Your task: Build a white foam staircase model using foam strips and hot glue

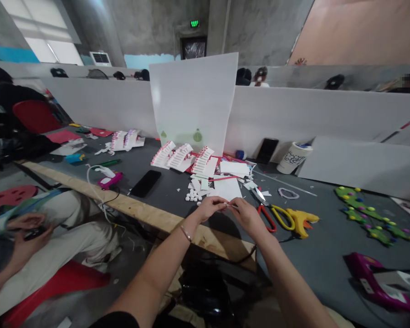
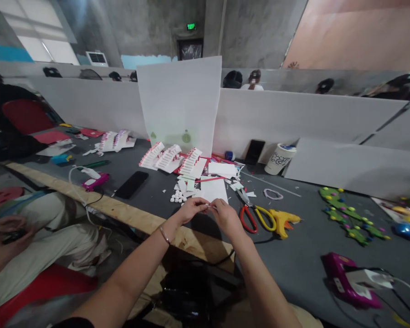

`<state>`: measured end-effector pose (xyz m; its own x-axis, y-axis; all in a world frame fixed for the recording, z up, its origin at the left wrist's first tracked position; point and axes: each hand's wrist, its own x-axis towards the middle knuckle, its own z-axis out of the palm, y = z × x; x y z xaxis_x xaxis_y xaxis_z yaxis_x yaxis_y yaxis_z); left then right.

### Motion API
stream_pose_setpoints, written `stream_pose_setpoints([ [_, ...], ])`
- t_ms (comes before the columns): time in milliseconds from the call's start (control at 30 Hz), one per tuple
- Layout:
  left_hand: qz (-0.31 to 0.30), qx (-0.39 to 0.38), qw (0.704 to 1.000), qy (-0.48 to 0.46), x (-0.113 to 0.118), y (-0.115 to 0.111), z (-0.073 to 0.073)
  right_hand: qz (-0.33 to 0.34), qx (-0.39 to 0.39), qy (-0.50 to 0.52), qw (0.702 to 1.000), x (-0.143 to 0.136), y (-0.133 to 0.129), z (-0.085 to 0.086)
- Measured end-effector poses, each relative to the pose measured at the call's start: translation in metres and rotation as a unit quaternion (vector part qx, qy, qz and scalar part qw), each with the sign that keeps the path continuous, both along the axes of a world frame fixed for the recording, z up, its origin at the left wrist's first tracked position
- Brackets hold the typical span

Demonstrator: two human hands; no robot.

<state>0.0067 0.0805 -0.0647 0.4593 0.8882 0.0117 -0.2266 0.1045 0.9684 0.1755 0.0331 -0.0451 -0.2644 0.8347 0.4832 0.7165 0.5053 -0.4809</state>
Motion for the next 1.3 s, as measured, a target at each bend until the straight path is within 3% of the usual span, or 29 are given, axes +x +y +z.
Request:
stream_pose_setpoints([
  [333, 0.015, 0.005, 1.000, -0.024, -0.001, 0.000, 0.001, -0.014, -0.009, -0.004, 1.000, -0.003, 0.004, 0.000],
  [1067, -0.022, 0.065, 0.995, 0.079, -0.002, 0.012, 0.002, -0.039, -0.058, 0.056, 0.996, -0.001, 0.007, 0.008],
  [1300, -0.025, 0.012, 0.999, 0.031, 0.001, 0.012, 0.010, -0.031, -0.084, 0.120, 0.989, -0.002, 0.004, 0.013],
])
